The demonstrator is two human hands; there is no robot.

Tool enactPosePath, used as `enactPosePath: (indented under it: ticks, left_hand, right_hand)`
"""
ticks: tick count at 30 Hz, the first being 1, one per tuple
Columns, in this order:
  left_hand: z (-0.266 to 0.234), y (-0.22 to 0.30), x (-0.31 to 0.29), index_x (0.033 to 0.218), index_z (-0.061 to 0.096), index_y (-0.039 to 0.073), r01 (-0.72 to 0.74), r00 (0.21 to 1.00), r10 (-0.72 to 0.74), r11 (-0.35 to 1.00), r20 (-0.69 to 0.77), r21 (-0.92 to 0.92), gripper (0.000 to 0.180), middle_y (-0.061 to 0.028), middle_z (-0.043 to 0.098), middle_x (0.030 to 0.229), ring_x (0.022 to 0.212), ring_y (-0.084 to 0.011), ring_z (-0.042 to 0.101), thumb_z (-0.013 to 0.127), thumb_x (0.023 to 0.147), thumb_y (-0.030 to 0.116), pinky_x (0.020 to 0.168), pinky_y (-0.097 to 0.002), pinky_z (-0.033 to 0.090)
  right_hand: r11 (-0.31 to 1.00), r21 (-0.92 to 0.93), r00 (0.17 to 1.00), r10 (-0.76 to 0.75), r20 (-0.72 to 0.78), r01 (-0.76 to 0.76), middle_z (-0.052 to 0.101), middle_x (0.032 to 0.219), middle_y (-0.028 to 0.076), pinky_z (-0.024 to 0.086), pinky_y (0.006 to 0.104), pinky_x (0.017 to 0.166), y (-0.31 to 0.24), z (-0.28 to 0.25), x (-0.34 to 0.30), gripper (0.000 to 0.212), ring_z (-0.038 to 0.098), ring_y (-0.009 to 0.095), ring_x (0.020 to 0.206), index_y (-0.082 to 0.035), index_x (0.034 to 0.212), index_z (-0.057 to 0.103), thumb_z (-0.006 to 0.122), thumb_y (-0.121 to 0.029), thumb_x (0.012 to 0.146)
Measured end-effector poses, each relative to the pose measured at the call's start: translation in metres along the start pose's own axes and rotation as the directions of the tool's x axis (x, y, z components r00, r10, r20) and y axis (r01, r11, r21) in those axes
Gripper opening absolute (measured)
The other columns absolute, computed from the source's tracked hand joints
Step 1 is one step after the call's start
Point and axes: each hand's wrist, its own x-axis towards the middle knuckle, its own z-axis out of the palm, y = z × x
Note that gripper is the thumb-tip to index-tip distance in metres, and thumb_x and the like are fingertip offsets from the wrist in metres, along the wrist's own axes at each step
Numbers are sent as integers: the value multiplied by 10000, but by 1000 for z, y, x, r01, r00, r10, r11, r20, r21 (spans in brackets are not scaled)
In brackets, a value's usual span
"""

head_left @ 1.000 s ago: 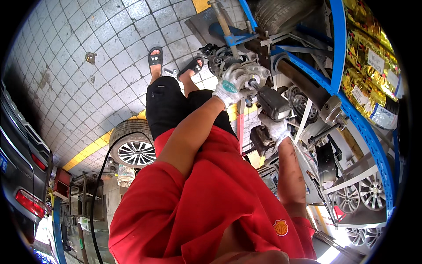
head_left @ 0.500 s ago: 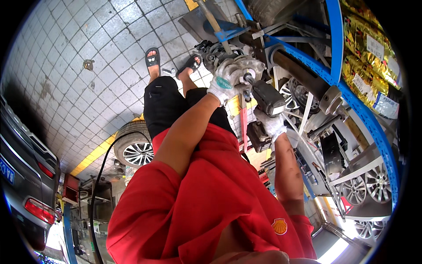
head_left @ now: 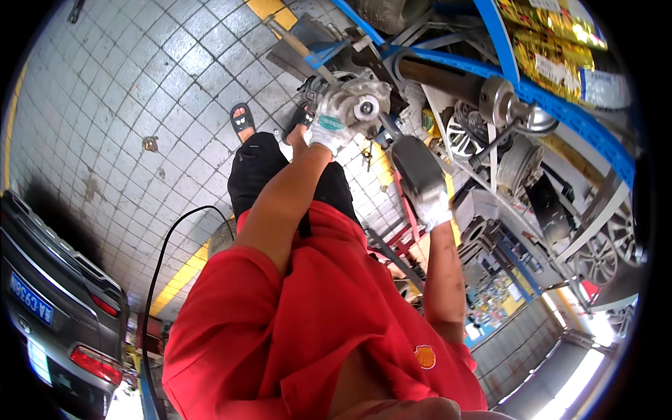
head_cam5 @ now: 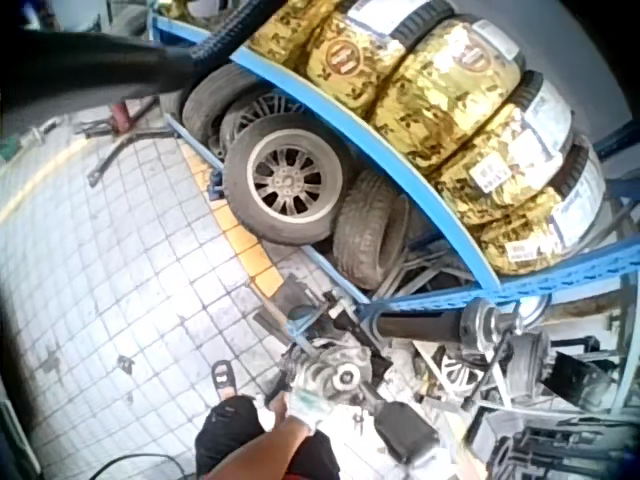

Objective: The person uses a cordless impact wrench to remove bolts from a car suspension assembly, then detaches the brake caliper and rotor. They place the components on the floor and continue to disassemble the assembly using the impact wrench.

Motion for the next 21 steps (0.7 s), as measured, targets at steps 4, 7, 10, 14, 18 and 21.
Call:
enactPosePath:
  ticks: [4, 7, 10, 14, 18, 21]
  left_hand:
    - [-18, -8, 9, 1354, 612, 133, -163, 986, 162, 987, 22, 10, 678, -180, 578, 1375, 1314, -415, 520, 857, 775, 387, 1104, -523, 438]
    - [-40, 8, 15, 1366, 600, 105, -142, 981, 134, 988, 139, 53, 607, -204, 581, 1381, 1283, -433, 546, 778, 811, 275, 1096, -501, 451]
    - [-39, 35, 18, 1361, 575, 55, -98, 983, 67, 979, 172, 180, 569, -221, 560, 1410, 1314, -438, 518, 737, 849, 243, 1116, -503, 428]
    - [-47, 80, 21, 1445, 501, 37, -15, 970, -62, 950, 235, 312, 633, -251, 510, 1487, 1355, -450, 498, 712, 891, 261, 1119, -480, 430]
    - [-34, 127, 13, 1480, 451, 46, 684, 644, -720, 694, 260, 226, 650, -253, 552, 1442, 1290, -457, 544, 653, 942, 349, 1078, -431, 461]
    - [-9, 111, 2, 1501, 420, 47, 812, 504, -837, 543, 212, 214, 658, -258, 515, 1455, 1285, -455, 540, 631, 952, 342, 1083, -440, 455]
  right_hand:
    - [951, 300, 882, 79, -465, 73, 687, 1293, 115, 503, 441, 1041, -5, 46, -60, 473, 651, 301, 1162, -112, 1326, 667, 794, -230, 886]
    - [373, 927, 834, 520, -184, -28, 722, 1157, 44, 561, 333, 842, 5, 150, -86, 478, 663, 149, 994, -66, 1311, 663, 828, -132, 867]
    - [-13, 955, 760, 602, 243, -295, 732, 965, 61, 554, 341, 733, 4, 237, -98, 316, 679, 167, 834, -57, 1133, 716, 794, -220, 875]
    - [-426, 759, 693, 336, 638, -492, 653, 735, 57, 468, 374, 476, 31, 435, -87, 205, 567, 206, 531, -53, 968, 674, 797, -104, 811]
    - [-457, 522, 587, 0, 810, -720, 608, 680, 55, 493, 375, 482, 35, 502, -108, 106, 595, 216, 536, -90, 918, 653, 732, -120, 855]
    - [-391, 589, 623, 47, 780, -707, 595, 657, 35, 461, 361, 455, 34, 558, -117, 85, 575, 197, 507, -112, 900, 645, 716, -121, 855]
